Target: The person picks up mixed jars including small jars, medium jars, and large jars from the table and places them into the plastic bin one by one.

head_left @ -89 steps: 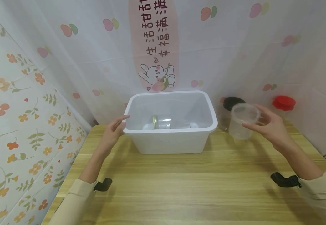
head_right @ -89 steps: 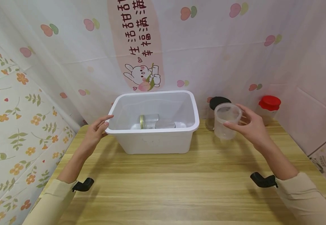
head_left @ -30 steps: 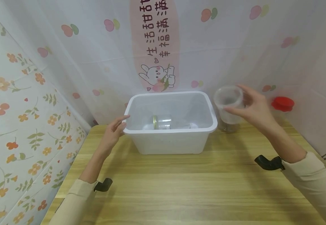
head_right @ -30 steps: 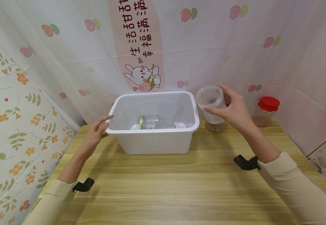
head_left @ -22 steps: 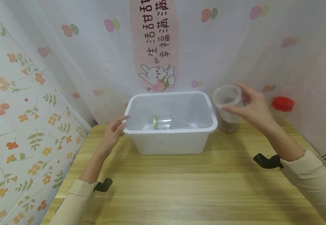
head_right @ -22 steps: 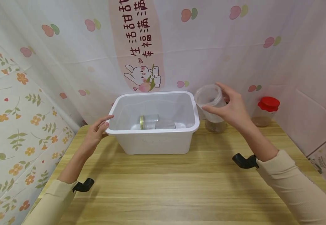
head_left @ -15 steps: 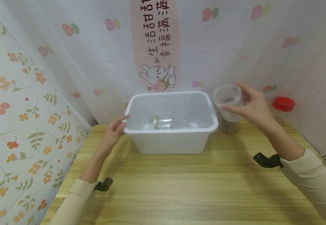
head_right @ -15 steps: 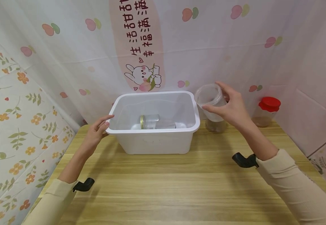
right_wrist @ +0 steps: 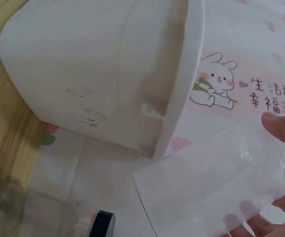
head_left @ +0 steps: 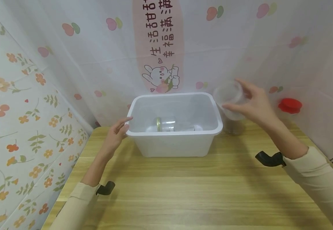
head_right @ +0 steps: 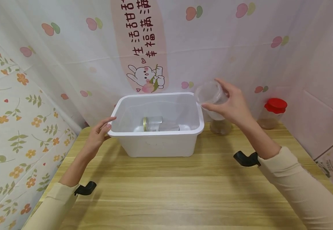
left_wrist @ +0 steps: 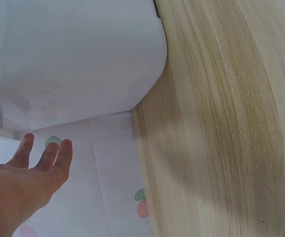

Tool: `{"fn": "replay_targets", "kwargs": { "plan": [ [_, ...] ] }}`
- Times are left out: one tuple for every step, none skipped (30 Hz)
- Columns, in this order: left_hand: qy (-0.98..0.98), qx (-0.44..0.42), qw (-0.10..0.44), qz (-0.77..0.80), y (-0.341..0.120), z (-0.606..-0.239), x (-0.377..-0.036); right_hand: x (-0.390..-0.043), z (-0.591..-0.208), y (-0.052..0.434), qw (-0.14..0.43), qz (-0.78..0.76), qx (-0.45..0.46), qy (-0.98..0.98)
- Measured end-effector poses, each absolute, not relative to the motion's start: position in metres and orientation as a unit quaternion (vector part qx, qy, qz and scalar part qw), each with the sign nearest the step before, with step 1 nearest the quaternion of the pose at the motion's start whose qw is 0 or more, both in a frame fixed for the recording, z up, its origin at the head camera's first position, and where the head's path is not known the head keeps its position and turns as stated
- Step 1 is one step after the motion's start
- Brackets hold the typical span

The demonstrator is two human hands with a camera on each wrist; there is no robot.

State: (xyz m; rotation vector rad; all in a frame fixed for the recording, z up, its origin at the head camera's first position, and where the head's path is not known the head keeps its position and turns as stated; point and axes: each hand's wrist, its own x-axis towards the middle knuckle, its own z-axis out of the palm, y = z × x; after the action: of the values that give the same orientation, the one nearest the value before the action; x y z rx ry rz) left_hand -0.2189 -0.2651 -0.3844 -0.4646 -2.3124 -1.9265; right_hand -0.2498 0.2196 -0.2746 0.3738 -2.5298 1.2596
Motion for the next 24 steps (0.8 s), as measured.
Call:
{"fn": "replay_targets", "kwargs": {
  "plan": [
    [-0.758,-0.153,0.048,-0.632,-0.265,-0.385,-0.219,-0.25,-0.273,0.219,0.145,0.437,0.13,-0.878],
    [-0.758,-0.152,0.049,-0.632,-0.264,-0.385,-0.219,-0.251,-0.271,0.218,0.144,0.437,0.13,-0.878],
    [-0.759,-0.152,0.049,-0.632,-0.264,-0.385,-0.219,-0.251,-0.27,0.217,0.145,0.437,0.131,-0.878],
    [-0.76,-0.151,0.049,-0.631,-0.264,-0.385,-0.219,-0.252,-0.268,0.216,0.145,0.438,0.132,-0.877],
    [-0.76,-0.149,0.05,-0.631,-0.264,-0.385,-0.219,-0.252,-0.267,0.215,0.146,0.438,0.134,-0.877],
    [-0.761,-0.146,0.049,-0.63,-0.263,-0.385,-0.219,-0.252,-0.265,0.214,0.146,0.438,0.136,-0.877],
    [-0.762,-0.143,0.049,-0.63,-0.263,-0.384,-0.219,-0.252,-0.263,0.213,0.145,0.438,0.136,-0.877],
    [-0.763,-0.139,0.048,-0.63,-0.263,-0.384,-0.219,-0.252,-0.262,0.212,0.144,0.437,0.137,-0.877],
    [-0.763,-0.136,0.047,-0.63,-0.262,-0.384,-0.218,-0.252,-0.26,0.211,0.144,0.437,0.137,-0.877],
    [-0.764,-0.133,0.047,-0.63,-0.262,-0.383,-0.218,-0.252,-0.259,0.209,0.143,0.437,0.137,-0.877],
    [-0.763,-0.13,0.045,-0.632,-0.262,-0.383,-0.218,-0.251,-0.257,0.208,0.143,0.437,0.138,-0.878],
    [-0.763,-0.128,0.044,-0.632,-0.262,-0.382,-0.218,-0.251,-0.256,0.207,0.142,0.438,0.139,-0.877],
    [-0.763,-0.127,0.043,-0.632,-0.262,-0.382,-0.218,-0.251,-0.254,0.205,0.142,0.439,0.142,-0.876],
    [-0.763,-0.126,0.043,-0.633,-0.262,-0.382,-0.218,-0.251,-0.253,0.204,0.143,0.439,0.145,-0.875],
    [-0.763,-0.126,0.042,-0.633,-0.262,-0.382,-0.218,-0.25,-0.252,0.203,0.143,0.441,0.147,-0.874],
    [-0.763,-0.125,0.042,-0.633,-0.262,-0.382,-0.218,-0.25,-0.251,0.202,0.142,0.442,0.15,-0.873],
    [-0.763,-0.125,0.043,-0.632,-0.262,-0.382,-0.218,-0.25,-0.25,0.2,0.141,0.443,0.152,-0.872],
    [-0.764,-0.125,0.044,-0.632,-0.261,-0.382,-0.218,-0.249,-0.25,0.199,0.14,0.445,0.154,-0.871],
    [-0.764,-0.126,0.045,-0.631,-0.261,-0.382,-0.218,-0.249,-0.249,0.198,0.138,0.446,0.156,-0.87],
    [-0.765,-0.126,0.045,-0.63,-0.261,-0.382,-0.218,-0.248,-0.248,0.197,0.136,0.448,0.156,-0.87],
    [-0.765,-0.126,0.046,-0.63,-0.26,-0.381,-0.218,-0.248,-0.247,0.197,0.135,0.449,0.157,-0.869],
    [-0.765,-0.127,0.046,-0.63,-0.26,-0.382,-0.218,-0.248,-0.246,0.196,0.133,0.45,0.159,-0.869],
    [-0.765,-0.127,0.046,-0.629,-0.26,-0.382,-0.218,-0.247,-0.245,0.195,0.132,0.451,0.161,-0.868],
    [-0.765,-0.127,0.046,-0.629,-0.261,-0.382,-0.218,-0.247,-0.245,0.194,0.132,0.452,0.163,-0.867]
  ]
}}
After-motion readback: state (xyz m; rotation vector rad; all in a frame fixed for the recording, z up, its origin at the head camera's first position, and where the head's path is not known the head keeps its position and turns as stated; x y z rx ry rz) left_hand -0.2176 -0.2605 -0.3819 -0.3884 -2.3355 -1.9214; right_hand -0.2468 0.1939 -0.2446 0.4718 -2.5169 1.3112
